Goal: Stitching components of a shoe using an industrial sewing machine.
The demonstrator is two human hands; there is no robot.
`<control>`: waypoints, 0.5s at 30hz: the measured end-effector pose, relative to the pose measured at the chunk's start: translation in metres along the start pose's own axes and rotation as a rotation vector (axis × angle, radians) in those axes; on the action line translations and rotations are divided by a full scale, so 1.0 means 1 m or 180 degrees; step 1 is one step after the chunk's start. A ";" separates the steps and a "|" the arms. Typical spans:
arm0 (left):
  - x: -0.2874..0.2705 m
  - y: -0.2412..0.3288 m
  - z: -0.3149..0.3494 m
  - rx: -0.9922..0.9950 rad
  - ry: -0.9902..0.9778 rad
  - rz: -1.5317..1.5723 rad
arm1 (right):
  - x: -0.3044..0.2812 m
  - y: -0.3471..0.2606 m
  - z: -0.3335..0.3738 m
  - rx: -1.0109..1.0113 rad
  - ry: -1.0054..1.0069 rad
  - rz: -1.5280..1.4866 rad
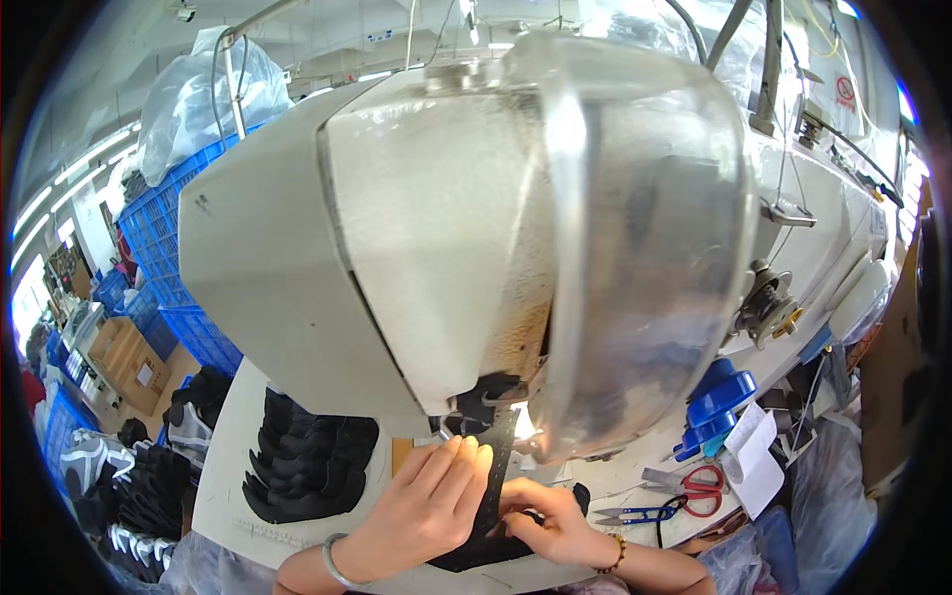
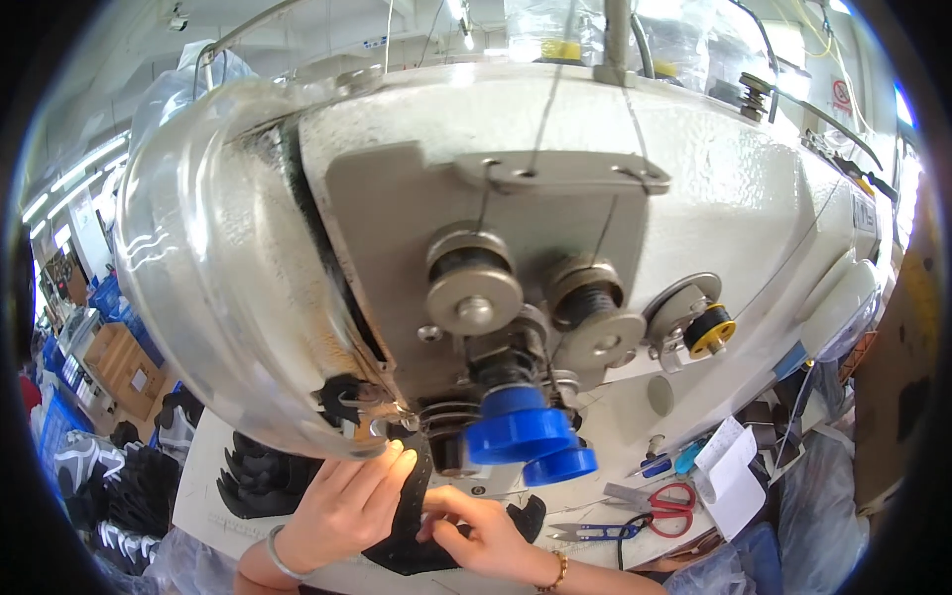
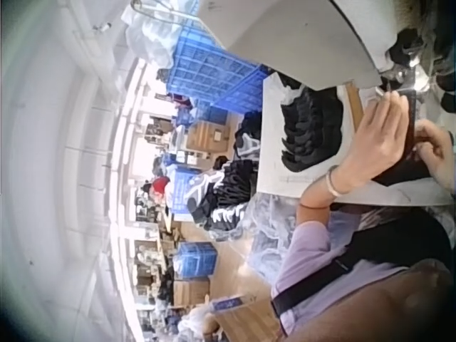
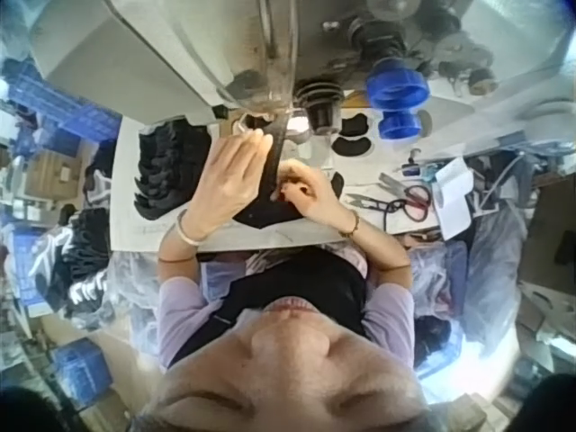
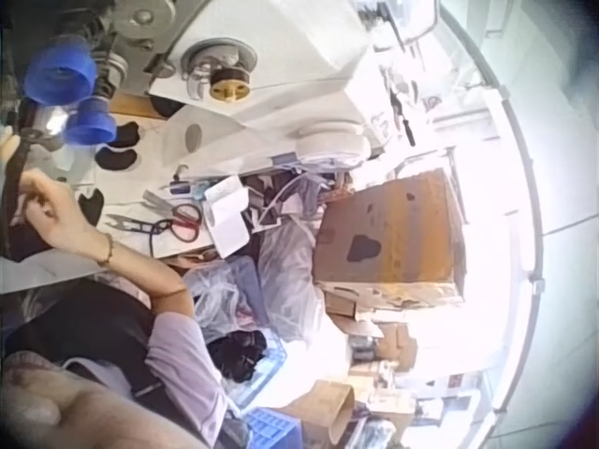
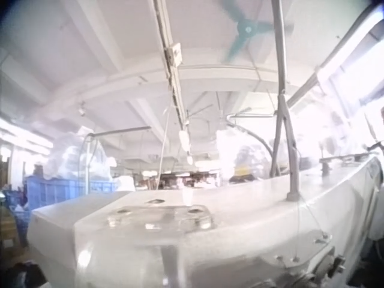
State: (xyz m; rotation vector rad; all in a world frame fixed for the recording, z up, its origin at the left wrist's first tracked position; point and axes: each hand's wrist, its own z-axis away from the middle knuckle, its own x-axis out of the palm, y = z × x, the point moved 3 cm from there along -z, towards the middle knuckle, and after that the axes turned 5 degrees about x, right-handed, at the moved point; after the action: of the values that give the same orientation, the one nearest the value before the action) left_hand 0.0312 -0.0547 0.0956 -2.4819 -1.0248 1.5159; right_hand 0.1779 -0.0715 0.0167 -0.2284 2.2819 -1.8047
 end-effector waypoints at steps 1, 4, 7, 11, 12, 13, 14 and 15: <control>0.001 -0.001 -0.001 0.0001 0.0007 0.0013 | -0.001 -0.004 0.007 -0.0691 0.0489 0.0855; 0.002 -0.002 -0.002 0.0101 0.0161 0.0267 | -0.007 0.002 0.002 -0.2225 0.1053 0.2348; 0.004 -0.011 0.000 0.0202 0.0182 0.0534 | -0.009 -0.006 -0.007 -0.2987 0.1003 0.3184; -0.001 -0.021 -0.001 -0.0033 0.0288 0.0810 | -0.010 -0.015 -0.015 -0.3526 0.0899 0.3509; 0.000 -0.021 -0.001 -0.0031 0.0285 0.0806 | -0.009 -0.018 -0.014 -0.3513 0.0828 0.3417; 0.001 -0.021 -0.001 -0.0054 0.0331 0.0848 | -0.009 -0.019 -0.014 -0.3498 0.0759 0.3329; 0.002 -0.021 -0.001 -0.0076 0.0378 0.0893 | -0.009 -0.021 -0.013 -0.3496 0.0763 0.3331; 0.002 -0.020 0.000 -0.0069 0.0383 0.0874 | -0.008 -0.023 -0.012 -0.3477 0.0761 0.3280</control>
State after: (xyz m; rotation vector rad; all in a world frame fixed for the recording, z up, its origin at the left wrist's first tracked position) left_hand 0.0218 -0.0381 0.1018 -2.7838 -0.7100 1.4003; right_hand 0.1824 -0.0638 0.0419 0.8679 2.4995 -0.0466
